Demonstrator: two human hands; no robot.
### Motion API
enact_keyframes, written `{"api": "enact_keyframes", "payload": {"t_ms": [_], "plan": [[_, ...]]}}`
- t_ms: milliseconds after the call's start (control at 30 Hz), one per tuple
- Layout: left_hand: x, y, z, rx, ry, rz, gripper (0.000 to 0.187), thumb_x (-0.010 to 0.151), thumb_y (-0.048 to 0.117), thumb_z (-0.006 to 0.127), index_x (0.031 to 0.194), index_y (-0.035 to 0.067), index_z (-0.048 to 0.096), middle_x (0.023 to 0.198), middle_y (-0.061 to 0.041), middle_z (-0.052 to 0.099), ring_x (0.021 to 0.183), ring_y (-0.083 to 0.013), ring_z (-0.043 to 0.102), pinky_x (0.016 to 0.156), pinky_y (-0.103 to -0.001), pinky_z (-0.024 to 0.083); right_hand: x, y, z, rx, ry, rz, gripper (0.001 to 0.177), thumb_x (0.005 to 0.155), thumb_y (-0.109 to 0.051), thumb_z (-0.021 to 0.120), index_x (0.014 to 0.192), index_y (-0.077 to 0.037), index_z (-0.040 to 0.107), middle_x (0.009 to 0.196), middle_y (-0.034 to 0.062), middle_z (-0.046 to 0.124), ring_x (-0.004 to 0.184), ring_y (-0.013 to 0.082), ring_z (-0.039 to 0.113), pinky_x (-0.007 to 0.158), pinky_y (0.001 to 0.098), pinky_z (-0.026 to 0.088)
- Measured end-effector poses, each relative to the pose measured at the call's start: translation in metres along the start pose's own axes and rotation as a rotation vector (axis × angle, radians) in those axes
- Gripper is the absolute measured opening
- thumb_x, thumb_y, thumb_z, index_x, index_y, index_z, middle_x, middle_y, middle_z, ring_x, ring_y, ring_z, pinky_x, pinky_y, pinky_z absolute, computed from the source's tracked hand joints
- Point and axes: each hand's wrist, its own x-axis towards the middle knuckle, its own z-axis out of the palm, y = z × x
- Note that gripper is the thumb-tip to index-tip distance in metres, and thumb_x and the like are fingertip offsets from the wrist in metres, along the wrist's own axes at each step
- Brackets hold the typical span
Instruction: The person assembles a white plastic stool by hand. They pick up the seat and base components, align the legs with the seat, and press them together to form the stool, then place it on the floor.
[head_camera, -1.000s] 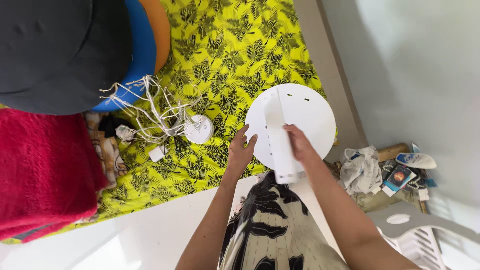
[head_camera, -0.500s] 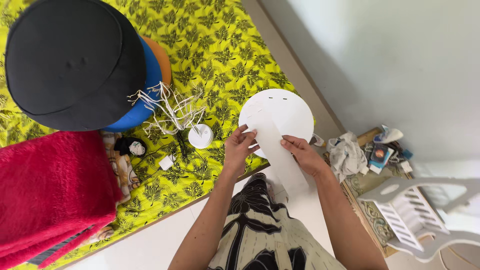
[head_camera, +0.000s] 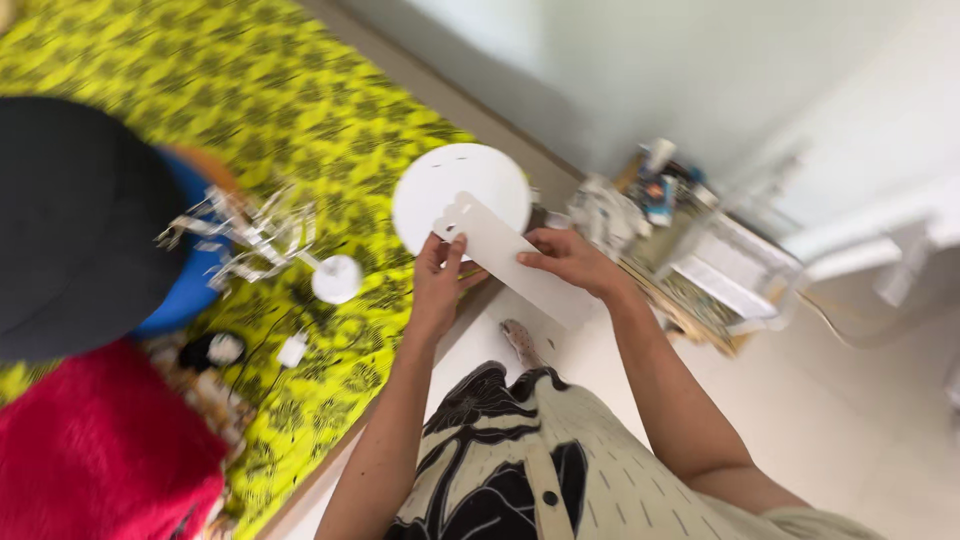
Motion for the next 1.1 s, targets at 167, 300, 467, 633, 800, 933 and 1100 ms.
{"api": "enact_keyframes", "payload": {"t_ms": [167,300,467,633,800,933,1100], "plan": [[-0.009,-0.002,0.051,-0.002,-0.172,-0.059,0.032,0.102,0.023,0.055,0.129,0.006,0.057,0.112,-0.009,0.068,0.091,-0.0224,0.073,0.08,-0.039,0.066,-0.061,0.01,-0.038,-0.085,0.047,0.095,0.054,0.085,-0.039,0.075,0.129,-0.008,0.069,0.109,0.0033,0.078,0.097,0.0113,0.069,0.088,0.0299,0.054],[-0.013,-0.007,0.093,-0.044,-0.276,-0.09,0.031,0.104,0.023,0.054,0.129,0.006,0.057,0.111,-0.009,0.069,0.091,-0.0217,0.073,0.082,-0.039,0.066,-0.113,0.018,-0.071,0.005,0.055,0.139,0.052,0.089,-0.036,0.075,0.13,-0.005,0.068,0.112,0.0054,0.076,0.102,0.0113,0.066,0.091,0.0299,0.052],[-0.014,-0.026,0.148,-0.007,-0.362,-0.101,0.03,0.104,0.025,0.055,0.127,0.006,0.057,0.108,-0.01,0.069,0.091,-0.0202,0.073,0.081,-0.039,0.067,-0.169,0.028,-0.098,0.014,0.25,0.192,0.051,0.083,-0.033,0.076,0.128,-0.01,0.069,0.11,0.0024,0.078,0.099,0.0109,0.068,0.09,0.0291,0.053],[-0.025,-0.055,0.203,0.055,-0.439,-0.096,0.03,0.105,0.027,0.056,0.127,0.007,0.058,0.108,-0.007,0.067,0.09,-0.019,0.071,0.081,-0.038,0.066,-0.206,0.045,-0.124,-0.045,0.428,0.272,0.043,0.086,-0.033,0.078,0.117,-0.003,0.075,0.097,0.0075,0.078,0.087,0.0153,0.069,0.081,0.0332,0.055],[-0.038,-0.089,0.267,0.042,-0.504,-0.156,0.03,0.104,0.029,0.055,0.126,0.008,0.058,0.109,-0.005,0.068,0.091,-0.0192,0.073,0.081,-0.037,0.066,-0.248,0.063,-0.161,-0.014,0.497,0.252,0.04,0.085,-0.031,0.077,0.117,-0.007,0.074,0.094,0.0053,0.079,0.084,0.0139,0.071,0.077,0.0306,0.055],[-0.049,-0.115,0.317,0.067,-0.529,-0.216,0.034,0.102,0.031,0.056,0.128,0.01,0.058,0.111,-0.003,0.066,0.095,-0.0189,0.071,0.083,-0.036,0.066,-0.287,0.083,-0.199,0.044,0.511,0.266,0.038,0.086,-0.029,0.076,0.116,-0.006,0.075,0.09,0.0067,0.079,0.079,0.0144,0.072,0.072,0.0309,0.056],[-0.052,-0.146,0.375,0.227,-0.551,-0.21,0.046,0.097,0.032,0.065,0.137,0.012,0.055,0.125,-0.005,0.064,0.105,-0.0187,0.068,0.08,-0.035,0.061,-0.33,0.117,-0.249,0.089,0.66,0.278,0.034,0.088,-0.026,0.075,0.111,0.0,0.075,0.087,0.0092,0.078,0.074,0.0167,0.071,0.069,0.0311,0.056]]}}
